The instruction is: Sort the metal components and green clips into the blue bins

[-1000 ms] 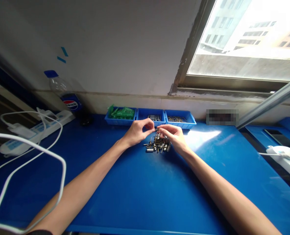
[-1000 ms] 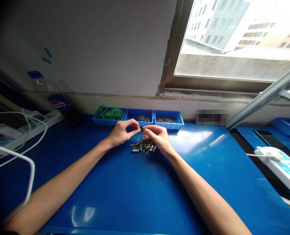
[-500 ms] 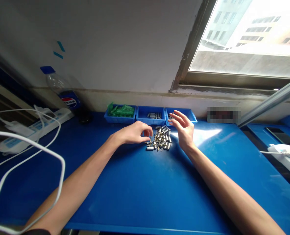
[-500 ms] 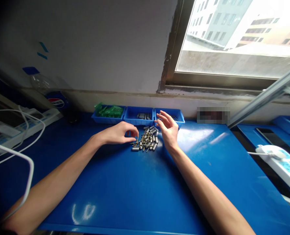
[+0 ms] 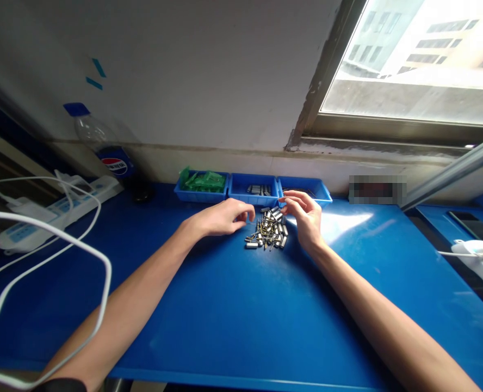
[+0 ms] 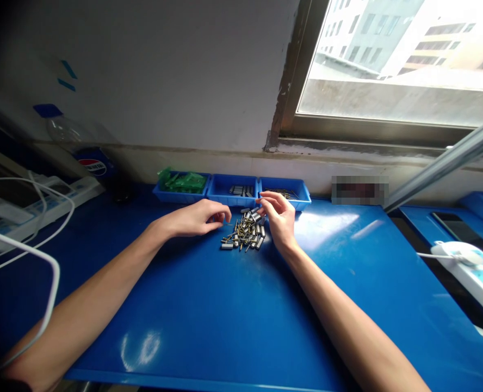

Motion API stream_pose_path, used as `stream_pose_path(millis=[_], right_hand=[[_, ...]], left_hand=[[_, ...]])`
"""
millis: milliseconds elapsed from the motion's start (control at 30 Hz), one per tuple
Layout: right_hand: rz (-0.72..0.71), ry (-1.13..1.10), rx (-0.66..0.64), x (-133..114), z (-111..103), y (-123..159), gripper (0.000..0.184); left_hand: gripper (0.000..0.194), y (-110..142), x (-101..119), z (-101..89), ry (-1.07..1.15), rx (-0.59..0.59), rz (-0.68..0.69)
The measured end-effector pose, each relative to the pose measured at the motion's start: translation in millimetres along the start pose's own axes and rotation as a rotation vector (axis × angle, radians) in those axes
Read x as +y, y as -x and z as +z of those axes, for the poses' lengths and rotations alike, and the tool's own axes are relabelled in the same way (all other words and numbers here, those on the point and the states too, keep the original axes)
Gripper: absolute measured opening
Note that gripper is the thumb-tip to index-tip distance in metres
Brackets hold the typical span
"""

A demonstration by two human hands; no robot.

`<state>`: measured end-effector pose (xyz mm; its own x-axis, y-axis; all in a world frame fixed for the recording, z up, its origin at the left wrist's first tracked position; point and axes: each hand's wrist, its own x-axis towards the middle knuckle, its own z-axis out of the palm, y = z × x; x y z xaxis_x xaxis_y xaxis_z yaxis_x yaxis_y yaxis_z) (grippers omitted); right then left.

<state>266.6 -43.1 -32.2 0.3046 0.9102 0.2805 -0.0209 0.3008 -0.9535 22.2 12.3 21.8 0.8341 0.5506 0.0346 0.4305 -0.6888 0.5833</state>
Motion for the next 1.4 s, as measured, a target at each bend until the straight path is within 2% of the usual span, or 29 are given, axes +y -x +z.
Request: stream_pose_path(millis=[67,133,233,367,467,633,833,933,1033,1100,1267,1400], right_hand=[[0.003,-0.001,-0.038,-1,1,0,0.019],[0.006,0.006,-0.087,-3,2,1,0.016],[0.03,0.024,-0.182,-8,6,4,0.02],[0.105,-0.009,-0.306,-11,10,8,0.028],[0.156,-0.082,-0.337,-11,12,9,0.028],[0.257,-0.172,-0.306,-13,11,6,0.027],[0.194,-0.163,-0.242,-5,7,3,0.024],[0.053,-0.112,-0.08,0,2,1,0.024],[-0.045,-0.07,0.118,2,-3,-4,0.025],[-0.033,-0.066,0.168,2,-6,-8,0.027],[0.008,-0.089,0.142,0,-7,-7,0.024],[0.01,-0.079,0.1,-2,-3,-3,0.021]], left_hand=[[0.017,-2,-1,2.2,0.051,0.12,0.022],[0.016,-5,-1,5.9,0.112,0.29,0.045],[0.014,-9,2,11.2,0.201,0.509,0.096],[0.016,-11,7,14.6,0.264,0.602,0.144],[0.016,-12,10,16.8,0.266,0.599,0.155],[0.015,-13,11,23.6,0.25,0.579,0.17],[0.013,-15,6,28.4,0.234,0.557,0.152],[0.018,-15,0,30.0,0.146,0.509,0.11],[0.015,-13,-6,33.5,0.015,0.331,0.093],[0.014,-13,-9,36.6,-0.039,0.233,0.077],[0.011,-12,-6,40.0,-0.127,0.22,-0.018],[0.018,-10,-2,37.3,-0.229,0.244,-0.139]])
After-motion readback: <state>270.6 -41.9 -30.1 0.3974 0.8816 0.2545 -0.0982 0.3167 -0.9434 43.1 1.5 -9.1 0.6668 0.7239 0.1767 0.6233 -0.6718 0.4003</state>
